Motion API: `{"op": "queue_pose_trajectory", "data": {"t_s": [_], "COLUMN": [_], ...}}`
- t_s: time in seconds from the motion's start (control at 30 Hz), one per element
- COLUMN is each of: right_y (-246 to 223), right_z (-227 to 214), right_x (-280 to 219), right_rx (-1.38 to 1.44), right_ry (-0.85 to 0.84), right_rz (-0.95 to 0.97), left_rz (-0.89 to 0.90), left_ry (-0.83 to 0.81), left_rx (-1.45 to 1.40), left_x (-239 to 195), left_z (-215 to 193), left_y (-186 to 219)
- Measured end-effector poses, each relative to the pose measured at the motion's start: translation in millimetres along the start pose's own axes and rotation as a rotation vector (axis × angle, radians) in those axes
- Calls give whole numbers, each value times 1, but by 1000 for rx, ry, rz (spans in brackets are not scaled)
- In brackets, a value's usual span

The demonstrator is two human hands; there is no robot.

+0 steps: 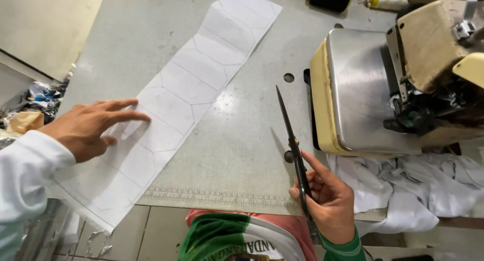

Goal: Cutting out paper patterns along marked lines using scissors on a workbench.

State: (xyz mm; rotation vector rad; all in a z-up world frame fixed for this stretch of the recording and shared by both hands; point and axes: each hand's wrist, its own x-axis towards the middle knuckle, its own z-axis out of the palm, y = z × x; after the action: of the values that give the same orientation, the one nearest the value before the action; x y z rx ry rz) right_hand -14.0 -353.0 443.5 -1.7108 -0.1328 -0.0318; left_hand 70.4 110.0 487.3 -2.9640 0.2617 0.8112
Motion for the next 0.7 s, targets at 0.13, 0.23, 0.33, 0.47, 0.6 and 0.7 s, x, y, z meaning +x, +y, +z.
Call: {"op": "queue_pose_trajectory", "data": {"t_s": [0.13, 0.23, 0.33, 0.47, 0.6, 0.7], "right_y": [6, 0, 0, -4, -3, -5], "right_z": [-3, 0, 0, 3, 2, 2], "right_x": [-1, -1, -1, 0, -5, -8], "right_rx": [-18, 0, 31, -10, -16, -33], "right_ry": [-5, -22, -12, 8, 13, 20], "right_rz": [77, 74, 79, 89, 117, 109], "left_rz": [42, 60, 85, 186, 262, 275], "left_ry": [46, 166, 221, 312, 469, 584], "left_rx": [155, 300, 136, -3, 246, 390], "left_x": [20, 28, 35, 35, 28, 9], "left_z": [2, 2, 1, 2, 17, 34], "left_y": [-23, -39, -28, 18, 57, 97]}}
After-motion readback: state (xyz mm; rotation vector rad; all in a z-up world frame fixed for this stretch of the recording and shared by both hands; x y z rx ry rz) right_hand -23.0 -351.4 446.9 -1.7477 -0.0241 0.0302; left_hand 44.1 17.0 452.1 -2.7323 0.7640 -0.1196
